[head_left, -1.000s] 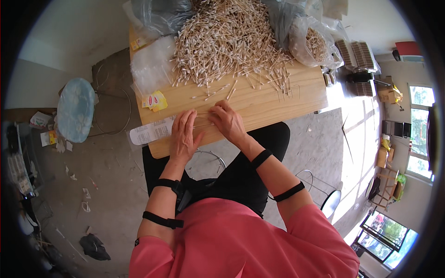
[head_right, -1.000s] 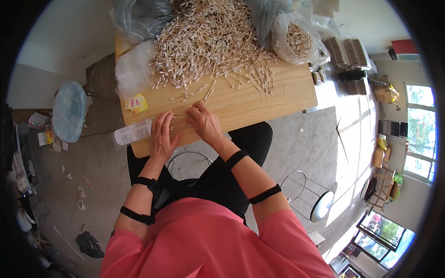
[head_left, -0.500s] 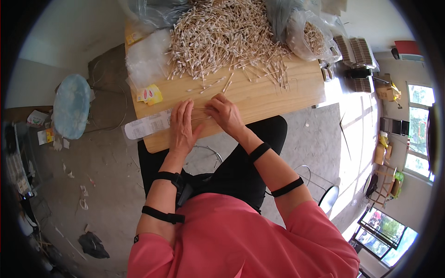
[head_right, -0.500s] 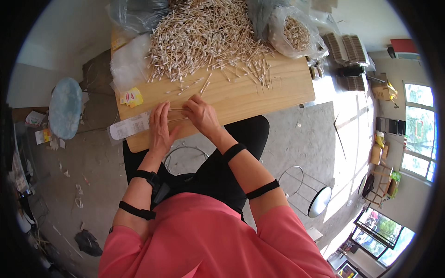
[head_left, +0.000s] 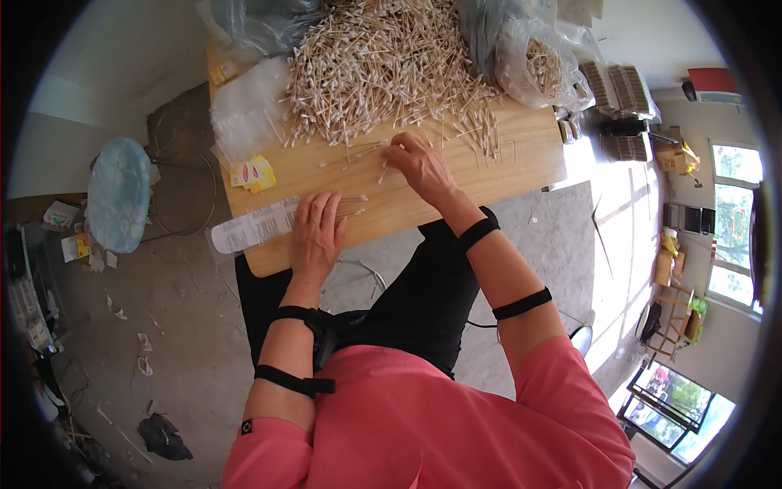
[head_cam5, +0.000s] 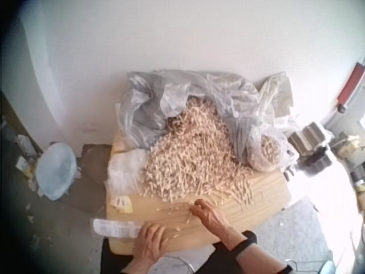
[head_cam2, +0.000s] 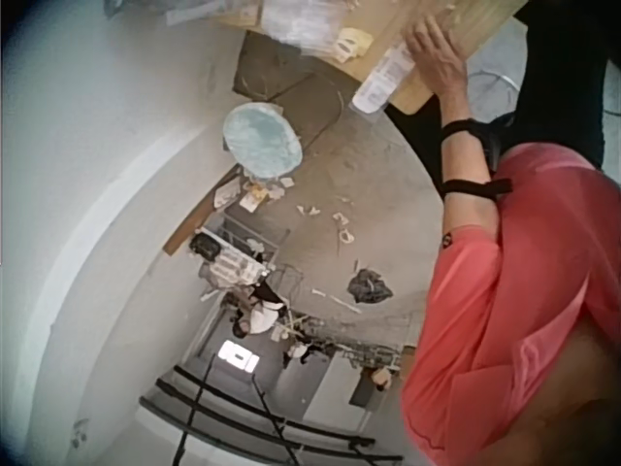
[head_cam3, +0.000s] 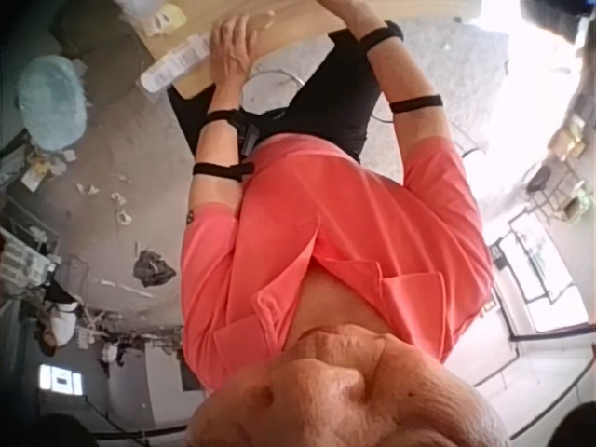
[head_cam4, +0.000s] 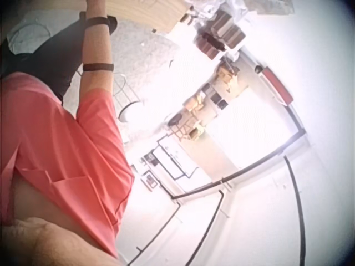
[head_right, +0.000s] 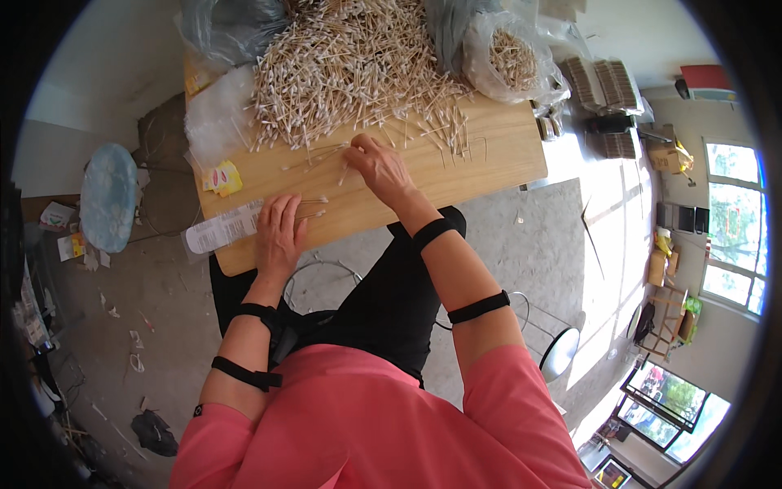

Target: Counting and packaging cotton swabs into plastic bags and containers.

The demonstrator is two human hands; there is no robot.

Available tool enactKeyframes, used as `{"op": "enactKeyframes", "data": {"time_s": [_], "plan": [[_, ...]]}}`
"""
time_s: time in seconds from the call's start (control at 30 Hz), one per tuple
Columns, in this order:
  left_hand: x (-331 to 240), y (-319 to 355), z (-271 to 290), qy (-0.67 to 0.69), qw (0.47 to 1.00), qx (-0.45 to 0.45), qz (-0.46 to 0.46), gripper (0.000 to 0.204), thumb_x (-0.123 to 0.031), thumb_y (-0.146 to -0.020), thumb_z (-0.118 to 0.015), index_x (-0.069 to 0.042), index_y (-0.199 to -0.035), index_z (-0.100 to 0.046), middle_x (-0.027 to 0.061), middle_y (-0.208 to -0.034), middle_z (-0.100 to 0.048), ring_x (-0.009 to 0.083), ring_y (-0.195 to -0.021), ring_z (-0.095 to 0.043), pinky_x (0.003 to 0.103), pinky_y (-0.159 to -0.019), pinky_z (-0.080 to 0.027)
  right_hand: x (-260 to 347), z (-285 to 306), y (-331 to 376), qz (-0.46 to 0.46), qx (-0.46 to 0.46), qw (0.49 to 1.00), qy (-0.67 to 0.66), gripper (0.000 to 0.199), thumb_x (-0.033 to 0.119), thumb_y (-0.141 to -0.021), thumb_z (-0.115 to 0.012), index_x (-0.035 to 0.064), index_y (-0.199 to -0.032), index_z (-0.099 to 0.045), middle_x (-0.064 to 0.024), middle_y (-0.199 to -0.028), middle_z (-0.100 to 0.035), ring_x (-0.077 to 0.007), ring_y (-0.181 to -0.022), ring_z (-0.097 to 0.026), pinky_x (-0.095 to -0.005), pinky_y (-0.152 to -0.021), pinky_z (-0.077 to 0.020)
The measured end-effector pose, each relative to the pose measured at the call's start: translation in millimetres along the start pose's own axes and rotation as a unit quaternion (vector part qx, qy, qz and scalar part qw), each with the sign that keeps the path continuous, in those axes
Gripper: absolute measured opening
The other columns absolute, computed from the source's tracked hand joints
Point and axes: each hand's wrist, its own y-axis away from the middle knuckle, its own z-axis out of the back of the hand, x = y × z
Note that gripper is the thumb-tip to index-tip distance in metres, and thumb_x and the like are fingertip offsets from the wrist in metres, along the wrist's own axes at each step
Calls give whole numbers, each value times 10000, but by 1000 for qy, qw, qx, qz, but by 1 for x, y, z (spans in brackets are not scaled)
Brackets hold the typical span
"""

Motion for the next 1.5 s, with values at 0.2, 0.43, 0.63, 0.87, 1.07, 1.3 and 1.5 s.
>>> {"op": "enactKeyframes", "data": {"time_s": [0.2, 0.43, 0.63, 0.87, 1.07, 1.3, 1.5], "plan": [[1, 0, -2, -5, 1000, -7, -8, 476, -197, -862, -687, -87, -1296, -525, 69, -1287, -497, 283, -1259, -453, 426, -1066, -405, 13, -15, 20, -98, 35, 994, -31, 183, 142, -860, -689, 88, -1032, -661, -91, -1067, -612, -312, -829, -661, -419, -690, -529], [0, 1, 0, 25, 999, -21, 1, 469, -121, -820, -702, -64, -1259, -547, 95, -1269, -519, 321, -1243, -466, 439, -1064, -400, 14, -2, 25, -220, -30, 970, -94, 326, 159, -795, -764, 66, -1091, -666, -91, -1053, -615, -257, -761, -659, -384, -688, -532], [0, 0, -1, -4, 1000, -12, -5, 495, -179, -843, -700, -81, -1295, -523, 59, -1295, -494, 277, -1267, -446, 417, -1067, -405, 14, -11, 25, -242, -18, 956, -161, 271, 107, -782, -770, 32, -1028, -686, -102, -1028, -619, -227, -724, -655, -350, -665, -530], [2, 2, 1, -5, 1000, -5, 1, 477, -189, -840, -694, -80, -1278, -540, 59, -1290, -499, 271, -1260, -450, 413, -1068, -403, 47, -39, 23, -214, -71, 952, -207, 416, 44, -742, -787, 24, -1130, -638, -140, -1134, -582, -195, -646, -609, -320, -634, -523], [-1, 0, -1, -5, 1000, 5, 0, 476, -206, -850, -682, -80, -1285, -535, 57, -1296, -495, 273, -1266, -444, 409, -1073, -399, 47, -31, 36, -286, -138, 942, -111, 516, 52, -715, -807, 37, -1186, -596, -149, -1198, -541, -163, -572, -544, -310, -583, -489], [-1, -1, 0, 1, 1000, 3, 5, 479, -208, -852, -684, -78, -1289, -537, 61, -1295, -492, 274, -1267, -441, 413, -1078, -395, 41, -49, 35, -308, -156, 928, -136, 248, 84, -774, -770, 26, -994, -671, -117, -984, -625, -212, -628, -596, -335, -626, -498], [3, 3, 4, 24, 999, -27, -5, 490, -148, -828, -714, -56, -1276, -537, 102, -1280, -495, 314, -1241, -456, 441, -1061, -406, 53, -62, 36, -261, -211, 931, -143, 252, 71, -812, -745, 46, -1054, -677, -134, -1066, -593, -230, -702, -614, -315, -606, -513]]}}
